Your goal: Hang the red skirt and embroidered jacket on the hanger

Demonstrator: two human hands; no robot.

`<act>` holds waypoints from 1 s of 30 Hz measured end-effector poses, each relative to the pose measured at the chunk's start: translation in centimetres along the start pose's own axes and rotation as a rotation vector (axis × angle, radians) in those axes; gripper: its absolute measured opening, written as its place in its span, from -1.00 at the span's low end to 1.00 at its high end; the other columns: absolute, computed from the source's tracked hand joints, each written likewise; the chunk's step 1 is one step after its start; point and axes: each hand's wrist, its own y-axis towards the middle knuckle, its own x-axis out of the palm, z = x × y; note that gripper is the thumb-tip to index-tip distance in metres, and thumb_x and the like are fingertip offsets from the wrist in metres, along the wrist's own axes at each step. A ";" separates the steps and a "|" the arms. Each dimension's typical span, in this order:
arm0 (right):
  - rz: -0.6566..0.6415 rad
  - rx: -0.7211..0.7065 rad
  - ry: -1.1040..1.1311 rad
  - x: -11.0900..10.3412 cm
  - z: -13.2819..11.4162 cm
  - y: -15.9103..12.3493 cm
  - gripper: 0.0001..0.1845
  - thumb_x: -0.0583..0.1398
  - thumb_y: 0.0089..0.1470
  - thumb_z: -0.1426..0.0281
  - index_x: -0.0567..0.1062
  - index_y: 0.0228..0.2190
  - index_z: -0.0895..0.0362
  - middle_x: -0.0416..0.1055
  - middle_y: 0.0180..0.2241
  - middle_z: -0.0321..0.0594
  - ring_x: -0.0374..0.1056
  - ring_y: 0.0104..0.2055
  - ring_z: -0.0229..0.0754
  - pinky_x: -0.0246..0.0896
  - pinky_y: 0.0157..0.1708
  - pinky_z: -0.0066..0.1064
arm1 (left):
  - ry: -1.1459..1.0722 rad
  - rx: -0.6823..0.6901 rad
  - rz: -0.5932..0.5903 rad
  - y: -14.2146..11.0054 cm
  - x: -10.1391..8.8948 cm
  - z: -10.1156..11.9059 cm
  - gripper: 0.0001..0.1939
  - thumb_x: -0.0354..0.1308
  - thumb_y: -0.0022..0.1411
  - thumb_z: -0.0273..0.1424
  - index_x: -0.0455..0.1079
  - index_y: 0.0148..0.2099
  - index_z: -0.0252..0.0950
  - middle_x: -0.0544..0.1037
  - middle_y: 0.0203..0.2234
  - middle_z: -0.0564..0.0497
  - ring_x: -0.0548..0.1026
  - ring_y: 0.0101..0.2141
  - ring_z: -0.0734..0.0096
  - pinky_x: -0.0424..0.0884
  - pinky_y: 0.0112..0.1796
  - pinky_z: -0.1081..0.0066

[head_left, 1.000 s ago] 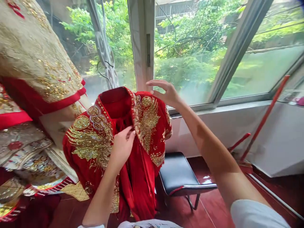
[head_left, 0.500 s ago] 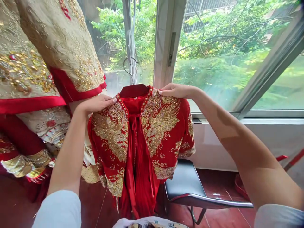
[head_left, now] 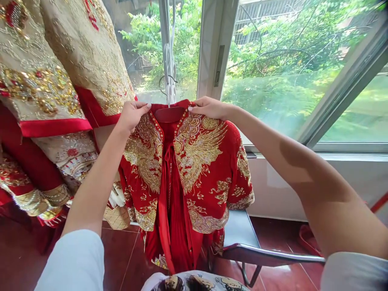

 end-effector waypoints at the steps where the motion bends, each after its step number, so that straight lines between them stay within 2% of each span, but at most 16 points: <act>1: 0.019 -0.006 0.011 0.0 -0.1 0.1 -0.71 0.14 0.21 0.21 0.49 -0.30 0.20 0.37 -0.51 -0.30 0.26 -0.48 -0.37 0.21 -0.44 -0.51 | 0.026 0.040 0.023 0.2 -0.1 0.3 -0.89 0.25 0.10 -0.43 0.50 -0.34 -0.40 0.50 -0.51 0.04 0.45 -0.42 0.47 0.42 -0.28 0.42; 3: 0.004 0.001 0.029 -0.4 0.0 0.1 -0.67 0.14 0.19 0.17 0.50 -0.28 0.19 0.40 -0.48 -0.27 0.31 -0.42 -0.34 0.27 -0.38 -0.48 | 0.083 0.117 -0.018 0.4 -0.8 0.5 -0.86 0.25 0.11 -0.39 0.52 -0.32 -0.40 0.52 -0.48 0.03 0.46 -0.38 0.46 0.42 -0.23 0.42; 5: -0.079 0.017 0.027 -1.4 0.9 -0.4 -0.63 0.17 0.14 0.12 0.52 -0.23 0.17 0.47 -0.40 -0.22 0.36 -0.35 -0.28 0.32 -0.31 -0.43 | 0.117 0.144 -0.169 0.2 -2.3 -0.2 -0.75 0.24 0.12 -0.28 0.53 -0.24 -0.37 0.56 -0.41 0.00 0.48 -0.35 0.43 0.42 -0.22 0.41; 8: -0.238 0.065 -0.039 -3.0 3.1 -2.0 -0.53 0.24 0.00 0.07 0.53 -0.15 0.13 0.52 -0.29 -0.21 0.40 -0.27 -0.22 0.35 -0.24 -0.36 | 0.179 0.111 -0.438 -0.6 -5.1 -2.2 -0.55 0.28 0.03 -0.11 0.51 -0.11 -0.30 0.58 -0.30 -0.02 0.51 -0.26 0.34 0.43 -0.20 0.40; 10: -0.282 0.110 -0.068 -3.3 4.5 -3.3 -0.48 0.25 -0.05 0.03 0.54 -0.15 0.13 0.53 -0.30 -0.19 0.41 -0.29 -0.19 0.35 -0.27 -0.33 | 0.273 0.051 -0.534 -1.4 -6.3 -3.4 -0.48 0.28 -0.03 -0.02 0.51 -0.13 -0.30 0.58 -0.31 -0.02 0.51 -0.27 0.29 0.43 -0.25 0.41; 12: -0.205 0.129 -0.075 -2.5 5.5 -4.2 -0.48 0.23 -0.05 0.01 0.54 -0.19 0.14 0.51 -0.35 -0.17 0.39 -0.35 -0.18 0.33 -0.32 -0.31 | 0.379 0.001 -0.511 -2.7 -6.2 -4.1 -0.46 0.20 0.01 0.06 0.50 -0.21 -0.33 0.57 -0.37 -0.03 0.51 -0.33 0.25 0.41 -0.32 0.40; 14: -0.003 0.125 -0.156 -0.8 5.8 -4.6 -0.50 0.23 -0.05 0.01 0.54 -0.23 0.16 0.48 -0.39 -0.15 0.37 -0.36 -0.15 0.31 -0.34 -0.27 | 0.536 0.007 -0.303 -4.2 -4.9 -3.9 -0.43 0.10 0.09 0.10 0.47 -0.24 -0.35 0.55 -0.40 -0.08 0.51 -0.33 0.16 0.41 -0.30 0.32; 16: 0.303 0.134 -0.320 1.3 5.7 -4.7 -0.54 0.25 -0.05 0.06 0.53 -0.24 0.17 0.46 -0.38 -0.11 0.36 -0.31 -0.10 0.29 -0.27 -0.20 | 0.726 0.050 -0.007 -5.9 -2.9 -3.2 -0.44 0.05 0.15 0.08 0.45 -0.17 -0.35 0.55 -0.32 -0.17 0.50 -0.20 -0.01 0.38 -0.15 0.17; 18: 0.589 0.129 -0.467 3.6 5.4 -4.7 -0.56 0.23 -0.01 0.12 0.51 -0.17 0.17 0.47 -0.28 -0.05 0.35 -0.19 -0.01 0.25 -0.14 -0.10 | 0.829 0.096 0.204 -7.9 -1.1 -2.6 -0.45 -0.01 0.23 0.02 0.40 -0.03 -0.35 0.52 -0.14 -0.27 0.42 -0.02 -0.13 0.27 0.02 0.03; 21: 0.862 0.077 -0.581 8.2 5.3 -5.9 -0.47 0.11 0.11 0.20 0.35 0.08 0.16 0.35 0.04 0.05 0.22 0.11 0.11 0.07 0.09 0.06 | 0.818 0.189 0.282 -11.8 1.1 -3.2 -0.37 -0.04 0.27 -0.03 0.19 0.23 -0.33 0.28 0.18 -0.32 0.15 0.24 -0.09 -0.02 0.21 -0.04; 23: 0.956 0.070 -0.643 12.9 5.5 -7.6 -0.36 0.07 0.13 0.18 0.20 0.19 0.15 0.13 0.22 0.09 0.00 0.28 0.16 -0.09 0.18 0.15 | 0.825 0.217 0.272 -15.5 2.5 -5.0 -0.24 0.02 0.22 0.01 0.05 0.31 -0.32 0.08 0.30 -0.32 -0.07 0.33 -0.10 -0.18 0.24 -0.10; 24: 0.973 0.088 -0.668 15.7 5.8 -8.7 -0.31 0.09 0.12 0.14 0.16 0.22 0.14 0.04 0.26 0.11 -0.10 0.32 0.20 -0.15 0.19 0.19 | 0.843 0.206 0.247 -17.5 3.3 -6.3 -0.19 0.06 0.17 0.04 0.04 0.32 -0.33 0.03 0.32 -0.35 -0.12 0.33 -0.14 -0.23 0.23 -0.15; 25: 0.941 0.100 -0.688 18.6 6.3 -9.7 -0.26 0.13 0.07 0.10 0.16 0.21 0.15 -0.01 0.28 0.15 -0.17 0.34 0.26 -0.18 0.19 0.23 | 0.864 0.187 0.221 -19.5 4.1 -7.7 -0.16 0.10 0.13 0.07 0.08 0.30 -0.35 0.04 0.30 -0.39 -0.13 0.33 -0.19 -0.25 0.22 -0.20; 27: 0.847 0.144 -0.691 24.0 7.6 -11.4 -0.26 0.18 0.02 0.10 0.22 0.17 0.16 -0.03 0.27 0.23 -0.21 0.34 0.34 -0.22 0.18 0.30 | 0.902 0.117 0.170 -23.0 5.3 -10.6 -0.24 0.13 0.13 0.04 0.18 0.22 -0.36 0.11 0.26 -0.47 -0.08 0.31 -0.24 -0.19 0.20 -0.24; 29: 0.867 0.237 -0.666 27.3 9.3 -12.4 -0.29 0.19 0.01 0.19 0.24 0.15 0.22 -0.04 0.26 0.32 -0.18 0.32 0.38 -0.19 0.15 0.34 | 0.918 0.057 0.200 -25.4 5.9 -12.9 -0.36 0.10 0.20 -0.08 0.22 0.17 -0.42 0.14 0.22 -0.51 0.00 0.29 -0.21 -0.07 0.19 -0.18; 30: 0.890 0.272 -0.641 28.1 10.2 -12.8 -0.31 0.19 0.01 0.24 0.24 0.14 0.27 -0.03 0.25 0.35 -0.14 0.31 0.38 -0.14 0.14 0.32 | 0.926 0.039 0.225 -26.0 5.7 -13.7 -0.43 0.08 0.23 -0.14 0.24 0.15 -0.44 0.18 0.19 -0.51 0.07 0.26 -0.18 -0.01 0.18 -0.14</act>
